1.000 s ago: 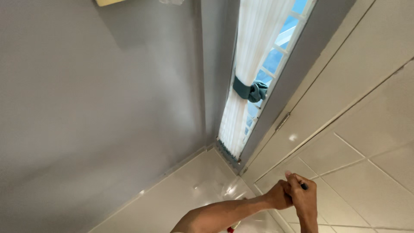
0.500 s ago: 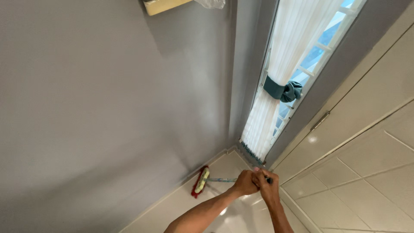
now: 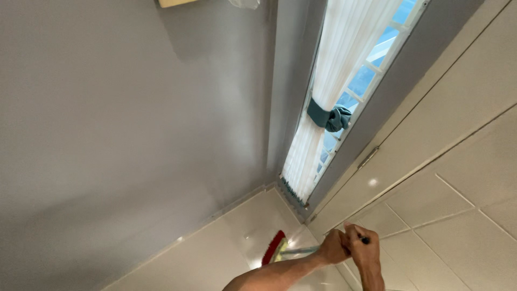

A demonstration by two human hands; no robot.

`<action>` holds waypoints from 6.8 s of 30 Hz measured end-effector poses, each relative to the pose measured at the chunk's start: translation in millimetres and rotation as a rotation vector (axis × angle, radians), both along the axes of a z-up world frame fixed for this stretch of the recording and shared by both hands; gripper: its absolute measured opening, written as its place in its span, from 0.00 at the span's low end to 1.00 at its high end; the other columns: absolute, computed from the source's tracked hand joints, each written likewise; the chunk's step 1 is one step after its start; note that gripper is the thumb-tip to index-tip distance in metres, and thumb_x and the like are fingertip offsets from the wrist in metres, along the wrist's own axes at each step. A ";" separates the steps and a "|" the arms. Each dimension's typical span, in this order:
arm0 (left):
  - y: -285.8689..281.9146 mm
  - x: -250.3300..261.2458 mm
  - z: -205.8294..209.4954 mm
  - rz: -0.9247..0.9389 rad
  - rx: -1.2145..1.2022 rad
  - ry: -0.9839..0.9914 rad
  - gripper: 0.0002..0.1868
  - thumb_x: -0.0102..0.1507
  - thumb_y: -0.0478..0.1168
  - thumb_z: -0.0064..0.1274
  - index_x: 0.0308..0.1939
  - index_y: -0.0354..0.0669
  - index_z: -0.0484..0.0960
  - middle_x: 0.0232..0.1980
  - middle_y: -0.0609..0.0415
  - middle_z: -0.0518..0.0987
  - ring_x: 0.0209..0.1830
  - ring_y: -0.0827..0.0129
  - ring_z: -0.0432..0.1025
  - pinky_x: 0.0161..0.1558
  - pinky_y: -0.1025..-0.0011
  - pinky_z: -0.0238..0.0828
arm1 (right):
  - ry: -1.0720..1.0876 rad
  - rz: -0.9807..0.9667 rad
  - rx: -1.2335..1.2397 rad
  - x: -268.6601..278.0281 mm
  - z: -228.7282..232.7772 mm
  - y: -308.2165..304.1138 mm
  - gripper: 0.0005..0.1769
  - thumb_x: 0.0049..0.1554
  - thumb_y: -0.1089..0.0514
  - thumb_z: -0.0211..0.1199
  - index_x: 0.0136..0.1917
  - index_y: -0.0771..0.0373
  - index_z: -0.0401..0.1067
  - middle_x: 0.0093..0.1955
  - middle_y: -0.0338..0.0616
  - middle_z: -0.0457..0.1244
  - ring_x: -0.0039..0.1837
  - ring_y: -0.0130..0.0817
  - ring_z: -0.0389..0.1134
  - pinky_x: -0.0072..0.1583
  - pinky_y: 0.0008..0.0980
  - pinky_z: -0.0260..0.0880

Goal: The person sweeps a tiled floor using a broom with a blue handle and red bristles. They move the broom back and forth across the floor, covering the area near a doorway and a window with white curtains. A mop is visible leaning against the wall in the background.

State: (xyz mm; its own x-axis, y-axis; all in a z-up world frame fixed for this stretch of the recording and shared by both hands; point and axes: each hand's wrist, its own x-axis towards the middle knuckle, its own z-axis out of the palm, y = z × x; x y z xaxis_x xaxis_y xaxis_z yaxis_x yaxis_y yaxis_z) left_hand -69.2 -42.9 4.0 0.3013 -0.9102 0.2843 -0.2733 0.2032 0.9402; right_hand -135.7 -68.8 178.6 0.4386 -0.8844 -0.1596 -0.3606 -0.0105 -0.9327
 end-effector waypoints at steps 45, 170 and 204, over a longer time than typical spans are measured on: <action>213.1 113.3 -4.9 0.293 0.174 -0.072 0.05 0.55 0.31 0.53 0.25 0.37 0.83 0.24 0.46 0.82 0.26 0.58 0.78 0.39 0.56 0.68 | -0.270 0.242 0.189 109.1 -91.6 153.2 0.25 0.60 0.60 0.60 0.24 0.64 0.59 0.24 0.36 0.52 0.29 0.27 0.49 0.34 0.33 0.48; 259.1 -72.4 32.8 -0.046 -0.146 0.153 0.14 0.60 0.31 0.62 0.25 0.41 0.72 0.26 0.61 0.73 0.27 0.79 0.65 0.28 0.73 0.63 | -0.079 0.114 -0.144 -64.9 57.1 280.9 0.25 0.59 0.53 0.62 0.24 0.65 0.66 0.22 0.34 0.51 0.28 0.24 0.48 0.33 0.31 0.48; 445.1 -53.1 21.8 0.385 0.197 0.124 0.10 0.61 0.37 0.62 0.26 0.40 0.82 0.25 0.55 0.82 0.24 0.75 0.75 0.26 0.71 0.69 | -0.017 0.137 -0.078 -43.3 -47.3 403.3 0.25 0.62 0.49 0.61 0.29 0.66 0.71 0.25 0.37 0.57 0.30 0.26 0.53 0.34 0.33 0.55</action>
